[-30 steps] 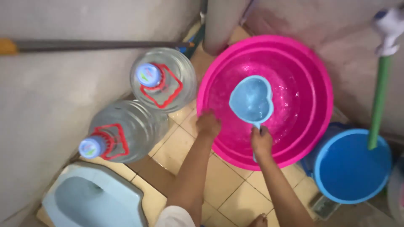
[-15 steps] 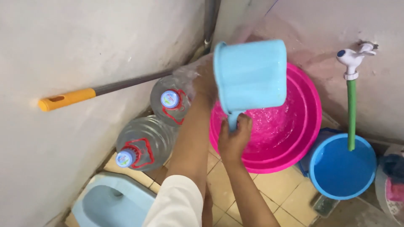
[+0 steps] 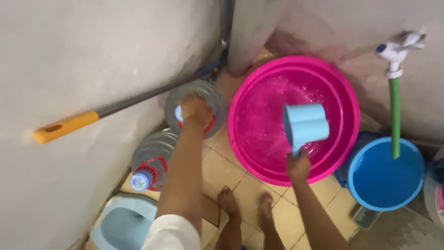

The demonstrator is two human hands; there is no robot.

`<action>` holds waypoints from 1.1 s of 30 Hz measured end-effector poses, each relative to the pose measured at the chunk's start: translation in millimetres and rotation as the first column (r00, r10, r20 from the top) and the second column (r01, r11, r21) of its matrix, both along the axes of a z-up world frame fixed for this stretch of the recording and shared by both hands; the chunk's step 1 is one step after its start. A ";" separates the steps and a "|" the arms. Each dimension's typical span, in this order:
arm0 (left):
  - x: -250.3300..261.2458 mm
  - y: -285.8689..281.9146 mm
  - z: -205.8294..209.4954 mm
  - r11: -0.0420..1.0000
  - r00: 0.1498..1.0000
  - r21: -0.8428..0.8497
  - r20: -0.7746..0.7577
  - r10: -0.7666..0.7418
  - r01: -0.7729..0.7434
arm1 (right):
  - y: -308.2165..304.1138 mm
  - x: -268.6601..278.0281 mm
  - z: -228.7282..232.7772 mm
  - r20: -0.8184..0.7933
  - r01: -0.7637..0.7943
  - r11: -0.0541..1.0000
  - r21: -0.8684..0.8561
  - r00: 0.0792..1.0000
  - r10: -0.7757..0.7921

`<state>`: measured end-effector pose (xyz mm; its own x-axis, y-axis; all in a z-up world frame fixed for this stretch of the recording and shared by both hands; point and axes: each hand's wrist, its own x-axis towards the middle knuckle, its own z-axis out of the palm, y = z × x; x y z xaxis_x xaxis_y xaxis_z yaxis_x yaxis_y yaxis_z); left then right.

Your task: Cleaning a bathroom floor, drain cover, and various plastic buckets using water and a scrub brush.

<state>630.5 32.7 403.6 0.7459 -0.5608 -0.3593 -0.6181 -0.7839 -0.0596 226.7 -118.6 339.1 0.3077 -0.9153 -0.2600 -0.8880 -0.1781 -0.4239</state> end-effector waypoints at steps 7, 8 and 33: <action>-9.8 20.4 38.0 0.948 0.971 -0.210 0.029 -0.239 0.239 | -28.2 -133.8 -154.4 -0.414 -0.059 0.992 0.115 0.905 0.102; -10.2 17.0 42.6 0.961 0.977 -0.178 0.031 -0.210 0.212 | -22.1 -129.6 -156.2 -0.406 0.026 0.990 0.142 0.913 0.035; -3.6 2.6 38.1 0.986 0.986 -0.026 -0.017 -0.165 0.165 | 145.9 220.6 29.0 0.650 0.183 0.863 0.470 0.589 -0.479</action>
